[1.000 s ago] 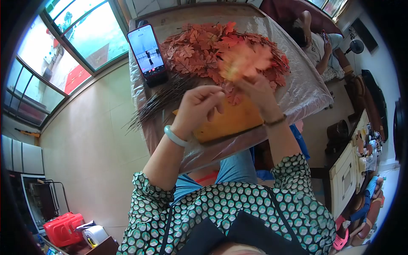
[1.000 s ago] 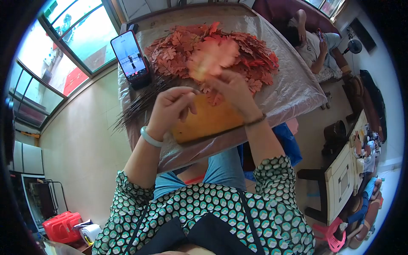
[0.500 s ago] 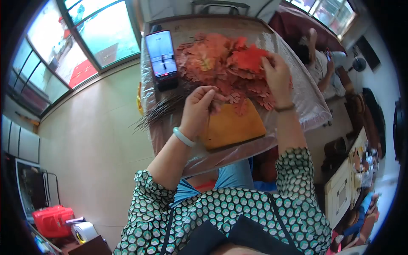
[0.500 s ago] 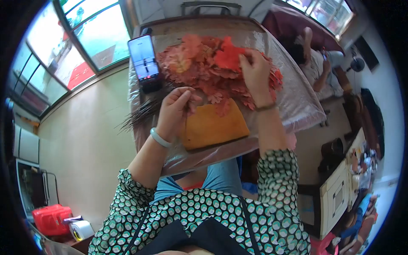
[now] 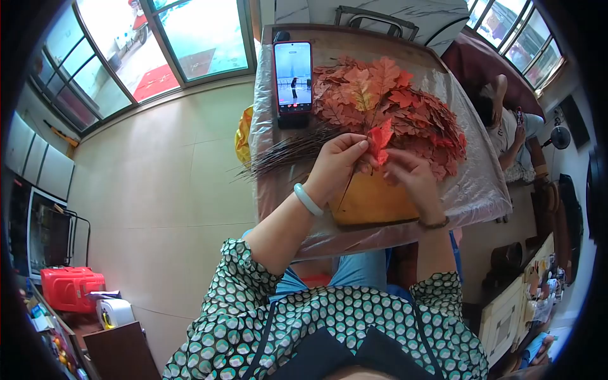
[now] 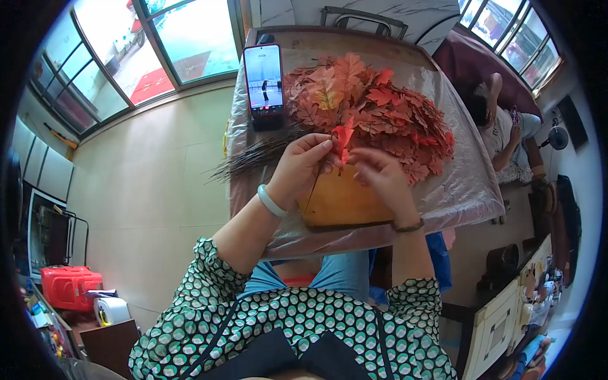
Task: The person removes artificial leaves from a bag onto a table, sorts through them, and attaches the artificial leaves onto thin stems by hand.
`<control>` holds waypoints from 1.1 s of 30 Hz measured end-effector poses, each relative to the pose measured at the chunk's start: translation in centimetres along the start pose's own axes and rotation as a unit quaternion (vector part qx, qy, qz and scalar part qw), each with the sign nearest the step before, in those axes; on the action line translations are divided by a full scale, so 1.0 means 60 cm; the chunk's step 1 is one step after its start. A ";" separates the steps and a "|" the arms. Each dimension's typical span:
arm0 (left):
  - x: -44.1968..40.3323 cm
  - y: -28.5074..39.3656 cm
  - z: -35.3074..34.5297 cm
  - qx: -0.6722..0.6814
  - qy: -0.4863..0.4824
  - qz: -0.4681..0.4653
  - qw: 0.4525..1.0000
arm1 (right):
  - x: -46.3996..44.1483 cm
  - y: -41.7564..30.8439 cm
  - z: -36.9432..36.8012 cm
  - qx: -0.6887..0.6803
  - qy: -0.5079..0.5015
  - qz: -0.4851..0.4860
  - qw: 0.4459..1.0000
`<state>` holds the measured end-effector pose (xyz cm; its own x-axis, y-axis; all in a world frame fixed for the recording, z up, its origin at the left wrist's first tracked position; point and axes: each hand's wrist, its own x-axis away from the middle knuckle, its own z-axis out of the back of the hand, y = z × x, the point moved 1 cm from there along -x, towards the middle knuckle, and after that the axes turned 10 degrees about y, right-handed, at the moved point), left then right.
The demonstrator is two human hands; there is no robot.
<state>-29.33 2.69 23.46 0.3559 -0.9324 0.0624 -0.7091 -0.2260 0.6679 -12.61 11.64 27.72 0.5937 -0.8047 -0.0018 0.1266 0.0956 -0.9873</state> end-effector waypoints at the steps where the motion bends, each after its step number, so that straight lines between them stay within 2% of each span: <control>1: -0.002 -0.003 0.002 0.003 -0.006 0.002 1.000 | 0.010 0.009 -0.011 -0.006 -0.029 0.008 1.000; 3: -0.002 -0.012 0.004 0.011 -0.015 0.007 1.000 | 0.023 0.036 -0.031 -0.018 -0.087 0.020 0.996; 6: 0.000 -0.010 0.004 0.001 -0.024 0.024 0.999 | 0.027 0.053 -0.042 -0.054 -0.043 0.005 0.998; 9: 0.006 -0.008 -0.009 0.024 0.017 0.008 1.000 | 0.023 0.069 -0.038 0.012 -0.014 0.012 1.000; 12: 0.009 -0.004 -0.006 -0.023 0.064 0.006 0.998 | 0.032 0.062 -0.029 0.022 0.040 0.028 0.999; 15: 0.008 -0.005 0.000 -0.044 0.042 0.013 0.998 | 0.020 0.073 -0.001 -0.033 0.115 -0.005 0.993; 18: 0.010 -0.012 -0.007 -0.081 0.031 0.029 0.996 | 0.008 0.074 -0.001 -0.140 0.149 0.031 0.978; 21: 0.015 -0.015 -0.013 -0.122 0.017 0.029 0.992 | -0.001 0.069 -0.022 -0.218 0.177 0.003 0.960; 24: 0.020 -0.018 -0.021 -0.166 0.030 0.029 0.985 | -0.010 0.061 -0.062 -0.327 0.184 -0.018 0.927; 27: 0.020 -0.026 -0.018 -0.162 0.004 0.020 0.987 | -0.003 0.073 -0.067 -0.408 -0.008 -0.083 0.909; 33: 0.018 -0.025 -0.014 -0.181 0.021 0.015 0.983 | 0.004 0.054 -0.090 -0.375 0.117 -0.067 0.917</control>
<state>-27.35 2.24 23.15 0.3677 -0.9232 0.1118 -0.4598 -0.0760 0.8848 -16.35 8.61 23.64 0.4150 -0.8919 0.1800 -0.4485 -0.3726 -0.8124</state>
